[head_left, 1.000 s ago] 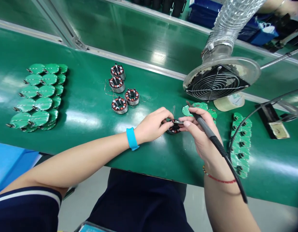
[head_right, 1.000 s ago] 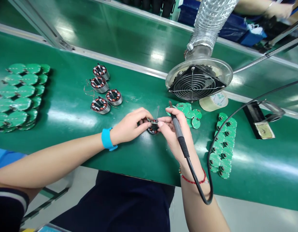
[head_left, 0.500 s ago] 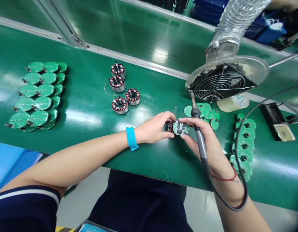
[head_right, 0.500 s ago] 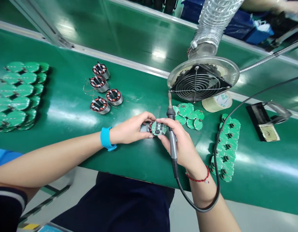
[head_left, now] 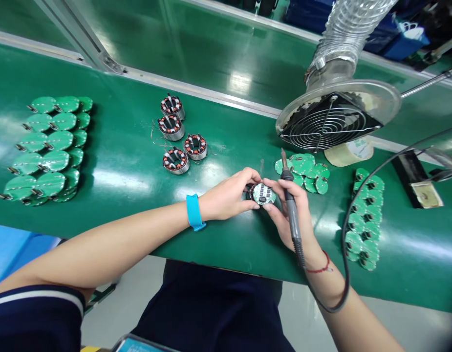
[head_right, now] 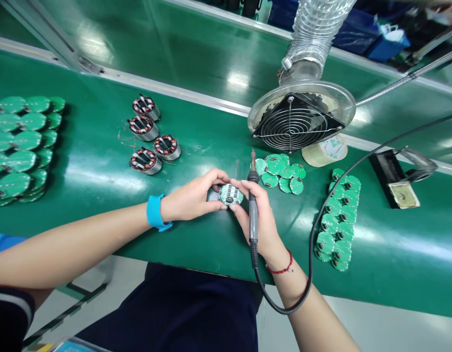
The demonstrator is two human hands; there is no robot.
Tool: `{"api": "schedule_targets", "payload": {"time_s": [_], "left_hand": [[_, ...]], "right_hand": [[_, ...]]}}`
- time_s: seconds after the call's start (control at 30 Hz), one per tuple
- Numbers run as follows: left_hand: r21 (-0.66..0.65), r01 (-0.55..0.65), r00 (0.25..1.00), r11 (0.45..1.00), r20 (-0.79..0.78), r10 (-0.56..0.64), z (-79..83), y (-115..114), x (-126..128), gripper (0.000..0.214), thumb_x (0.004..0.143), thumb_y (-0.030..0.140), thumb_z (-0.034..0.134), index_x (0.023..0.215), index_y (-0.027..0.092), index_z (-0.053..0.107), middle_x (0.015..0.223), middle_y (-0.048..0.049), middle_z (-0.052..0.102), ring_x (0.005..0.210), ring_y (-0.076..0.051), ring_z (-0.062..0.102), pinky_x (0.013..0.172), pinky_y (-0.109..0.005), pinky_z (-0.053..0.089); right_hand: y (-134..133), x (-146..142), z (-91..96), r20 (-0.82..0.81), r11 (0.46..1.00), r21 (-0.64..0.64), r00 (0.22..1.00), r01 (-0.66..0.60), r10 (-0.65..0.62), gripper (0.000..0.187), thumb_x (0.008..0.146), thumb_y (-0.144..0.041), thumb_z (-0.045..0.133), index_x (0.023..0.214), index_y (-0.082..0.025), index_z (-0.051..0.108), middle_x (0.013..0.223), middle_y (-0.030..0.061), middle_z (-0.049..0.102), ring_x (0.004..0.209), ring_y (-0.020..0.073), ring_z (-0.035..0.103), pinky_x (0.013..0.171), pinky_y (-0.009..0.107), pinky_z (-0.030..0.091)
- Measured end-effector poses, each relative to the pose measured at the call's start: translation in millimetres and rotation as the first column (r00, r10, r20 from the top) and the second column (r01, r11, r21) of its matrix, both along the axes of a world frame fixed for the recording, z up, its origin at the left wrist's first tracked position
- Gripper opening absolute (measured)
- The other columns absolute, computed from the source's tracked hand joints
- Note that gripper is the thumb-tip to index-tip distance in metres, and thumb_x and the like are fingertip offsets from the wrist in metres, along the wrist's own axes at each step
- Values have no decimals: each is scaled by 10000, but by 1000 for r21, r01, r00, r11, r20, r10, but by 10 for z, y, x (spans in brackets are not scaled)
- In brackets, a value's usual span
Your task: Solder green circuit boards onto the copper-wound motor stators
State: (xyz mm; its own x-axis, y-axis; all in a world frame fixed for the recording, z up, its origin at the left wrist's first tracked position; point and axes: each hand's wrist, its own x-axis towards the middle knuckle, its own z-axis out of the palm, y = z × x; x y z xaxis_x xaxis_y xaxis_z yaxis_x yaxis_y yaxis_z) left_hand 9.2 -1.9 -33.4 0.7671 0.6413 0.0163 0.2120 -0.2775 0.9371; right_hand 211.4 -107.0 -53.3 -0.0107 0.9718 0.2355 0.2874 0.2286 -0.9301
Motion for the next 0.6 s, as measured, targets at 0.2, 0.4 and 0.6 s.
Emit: {"api": "schedule_targets", "payload": {"time_s": [0.2, 0.4, 0.6], "left_hand": [[228, -41, 997, 973, 70, 26, 43, -101, 51, 440, 903, 251, 742, 1282, 217, 520, 1346, -135, 602, 1278, -299, 577, 1087, -492, 522], [371, -11, 999, 929, -42, 29, 84, -135, 95, 327, 976, 239, 717, 1270, 170, 590, 1190, -107, 653, 1120, -284, 572, 1053, -487, 502], [381, 39, 995, 924, -96, -3, 104, -101, 50, 410, 983, 225, 710, 1375, 161, 610, 1143, -97, 619, 1089, -264, 563, 1017, -433, 504]], "right_hand": [[-29, -53, 49, 96, 999, 35, 995, -38, 35, 626, 1058, -205, 621, 1602, -381, 366, 1688, 54, 519, 1587, 234, 475, 1323, 521, 431], [-43, -90, 42, 109, 998, 37, 993, 49, -53, 616, 1030, -112, 524, 1577, -367, 401, 1623, 60, 572, 1500, 226, 576, 1263, 521, 494], [3, -75, 20, 2, 985, 7, 985, 172, -172, 528, 962, -170, 673, 1426, -348, 495, 1074, -2, 686, 961, 169, 711, 935, 376, 624]]}}
